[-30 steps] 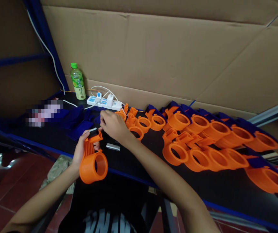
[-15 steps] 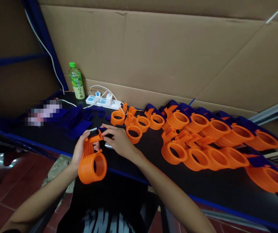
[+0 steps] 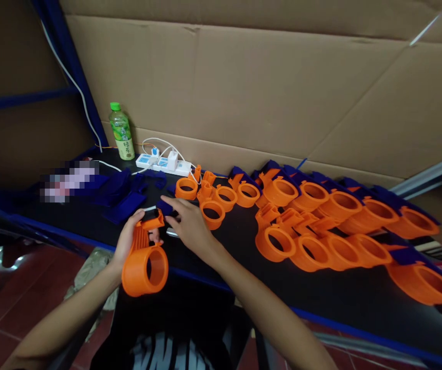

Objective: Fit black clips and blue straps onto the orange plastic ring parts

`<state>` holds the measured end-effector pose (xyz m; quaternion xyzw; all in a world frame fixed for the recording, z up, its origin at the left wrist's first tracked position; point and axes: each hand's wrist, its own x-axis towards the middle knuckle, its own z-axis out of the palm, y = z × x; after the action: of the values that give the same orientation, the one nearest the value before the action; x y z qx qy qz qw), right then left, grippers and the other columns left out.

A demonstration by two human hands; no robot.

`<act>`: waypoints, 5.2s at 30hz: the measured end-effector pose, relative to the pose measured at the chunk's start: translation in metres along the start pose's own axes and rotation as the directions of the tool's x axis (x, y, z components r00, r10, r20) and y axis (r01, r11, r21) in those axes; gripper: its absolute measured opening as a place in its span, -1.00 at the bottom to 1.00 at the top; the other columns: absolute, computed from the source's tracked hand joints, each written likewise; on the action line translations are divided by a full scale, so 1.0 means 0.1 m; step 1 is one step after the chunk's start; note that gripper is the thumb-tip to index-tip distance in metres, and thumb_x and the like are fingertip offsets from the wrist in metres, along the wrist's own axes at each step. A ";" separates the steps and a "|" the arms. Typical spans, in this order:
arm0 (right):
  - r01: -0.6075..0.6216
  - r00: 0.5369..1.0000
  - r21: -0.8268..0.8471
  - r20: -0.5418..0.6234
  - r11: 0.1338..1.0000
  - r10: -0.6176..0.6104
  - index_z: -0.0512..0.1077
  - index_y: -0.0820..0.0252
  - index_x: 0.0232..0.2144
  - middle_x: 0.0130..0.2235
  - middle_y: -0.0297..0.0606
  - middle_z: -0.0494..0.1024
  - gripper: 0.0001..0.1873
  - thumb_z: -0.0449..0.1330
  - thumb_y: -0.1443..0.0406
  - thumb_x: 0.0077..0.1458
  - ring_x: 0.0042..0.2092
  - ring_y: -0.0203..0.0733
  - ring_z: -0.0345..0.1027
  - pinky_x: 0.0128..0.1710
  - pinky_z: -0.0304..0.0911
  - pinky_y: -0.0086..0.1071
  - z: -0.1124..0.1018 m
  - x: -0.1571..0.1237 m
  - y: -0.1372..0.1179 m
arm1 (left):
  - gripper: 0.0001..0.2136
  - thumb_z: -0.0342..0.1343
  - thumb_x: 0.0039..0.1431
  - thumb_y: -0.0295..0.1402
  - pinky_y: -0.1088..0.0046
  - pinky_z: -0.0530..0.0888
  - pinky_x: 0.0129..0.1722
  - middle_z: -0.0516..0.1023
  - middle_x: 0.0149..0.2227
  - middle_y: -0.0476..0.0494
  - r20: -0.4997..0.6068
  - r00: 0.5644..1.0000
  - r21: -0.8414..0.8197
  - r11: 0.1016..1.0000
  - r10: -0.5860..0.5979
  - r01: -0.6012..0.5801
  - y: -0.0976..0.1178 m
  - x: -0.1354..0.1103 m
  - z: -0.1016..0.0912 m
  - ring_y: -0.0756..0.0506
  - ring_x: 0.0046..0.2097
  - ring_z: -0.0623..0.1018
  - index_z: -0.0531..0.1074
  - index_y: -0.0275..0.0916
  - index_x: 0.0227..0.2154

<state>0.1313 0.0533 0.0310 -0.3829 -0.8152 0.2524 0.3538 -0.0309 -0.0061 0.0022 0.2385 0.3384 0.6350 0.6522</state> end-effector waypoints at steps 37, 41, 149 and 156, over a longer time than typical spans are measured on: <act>0.135 0.976 0.087 0.158 0.987 -0.148 0.51 0.09 0.03 -0.28 -0.30 0.51 -0.62 0.32 0.17 0.18 -0.35 -0.33 0.36 -0.38 0.30 -0.47 -0.17 -0.05 0.13 | -0.75 0.21 0.15 -0.21 0.45 0.49 -0.48 0.42 -0.64 0.08 0.096 0.992 0.048 0.996 -0.078 0.074 -0.03 0.03 -0.06 0.02 -0.61 0.37 0.35 -0.18 -0.19; 0.200 0.968 0.142 0.126 0.970 -0.218 0.52 0.12 0.04 -0.29 -0.29 0.49 -0.60 0.32 0.16 0.18 -0.35 -0.33 0.34 -0.39 0.30 -0.47 -0.13 -0.07 0.19 | -0.68 0.26 0.05 -0.41 0.47 0.50 -0.44 0.40 -0.63 0.12 0.103 0.993 0.109 0.993 -0.059 0.048 -0.04 0.01 -0.07 0.03 -0.57 0.38 0.36 -0.17 -0.12; 0.260 0.948 0.069 0.173 0.963 -0.268 0.41 0.10 -0.01 -0.18 -0.24 0.53 -0.68 0.31 0.30 0.19 -0.23 -0.24 0.47 -0.25 0.42 -0.38 -0.50 -0.34 -0.32 | -0.68 0.28 0.18 -0.28 0.46 0.56 -0.49 0.54 -0.39 0.00 0.271 0.938 0.382 0.871 0.215 -0.310 0.02 -0.29 0.08 -0.07 -0.48 0.63 0.33 -0.21 -0.07; 0.308 0.934 -0.017 0.197 0.951 -0.299 0.42 0.15 -0.08 -0.16 -0.21 0.55 -0.75 0.30 0.33 0.19 -0.18 -0.22 0.50 -0.19 0.41 -0.37 -0.57 -0.36 -0.43 | -0.71 0.25 0.22 -0.33 0.45 0.56 -0.44 0.56 -0.38 0.01 0.343 0.910 0.407 0.837 0.232 -0.366 -0.05 -0.27 -0.03 -0.03 -0.50 0.61 0.32 -0.19 -0.06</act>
<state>0.1730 0.0073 0.0818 -0.2345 -0.9006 0.2110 0.2991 -0.0289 -0.0338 0.0003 0.5246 0.3423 0.5904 0.5091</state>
